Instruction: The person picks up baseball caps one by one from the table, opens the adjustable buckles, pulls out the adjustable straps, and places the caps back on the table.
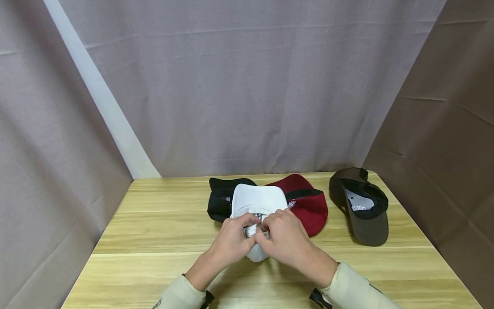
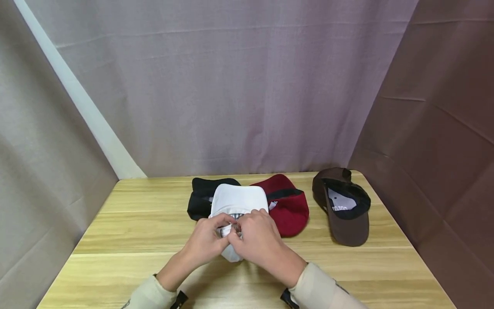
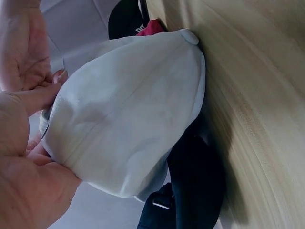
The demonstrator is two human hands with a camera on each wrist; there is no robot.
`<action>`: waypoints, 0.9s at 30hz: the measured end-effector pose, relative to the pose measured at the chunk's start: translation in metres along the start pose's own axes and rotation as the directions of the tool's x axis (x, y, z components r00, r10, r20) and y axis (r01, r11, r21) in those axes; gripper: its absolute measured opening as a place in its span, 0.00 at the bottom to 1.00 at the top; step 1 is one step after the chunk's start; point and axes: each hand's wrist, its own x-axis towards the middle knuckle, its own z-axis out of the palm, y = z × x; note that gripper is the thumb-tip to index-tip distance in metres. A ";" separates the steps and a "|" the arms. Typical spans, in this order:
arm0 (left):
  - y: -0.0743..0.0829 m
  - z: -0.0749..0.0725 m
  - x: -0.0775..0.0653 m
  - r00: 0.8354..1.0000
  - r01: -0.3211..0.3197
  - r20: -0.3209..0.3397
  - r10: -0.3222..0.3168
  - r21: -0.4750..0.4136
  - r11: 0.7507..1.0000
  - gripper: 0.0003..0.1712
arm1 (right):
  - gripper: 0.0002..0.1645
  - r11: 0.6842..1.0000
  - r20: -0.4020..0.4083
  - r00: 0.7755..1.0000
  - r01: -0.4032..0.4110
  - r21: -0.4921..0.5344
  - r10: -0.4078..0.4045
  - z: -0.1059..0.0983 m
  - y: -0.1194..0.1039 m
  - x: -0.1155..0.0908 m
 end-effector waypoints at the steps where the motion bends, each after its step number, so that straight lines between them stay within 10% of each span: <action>1: 0.000 0.000 0.000 1.000 0.002 0.003 -0.002 0.000 1.000 0.11 | 0.18 1.000 0.005 1.000 0.000 0.000 0.000 0.000 0.000 0.000; 27: -0.003 0.004 0.000 0.999 0.036 0.012 -0.035 -0.164 0.986 0.14 | 0.16 0.985 0.010 0.995 0.095 -0.143 -0.094 0.001 -0.001 -0.008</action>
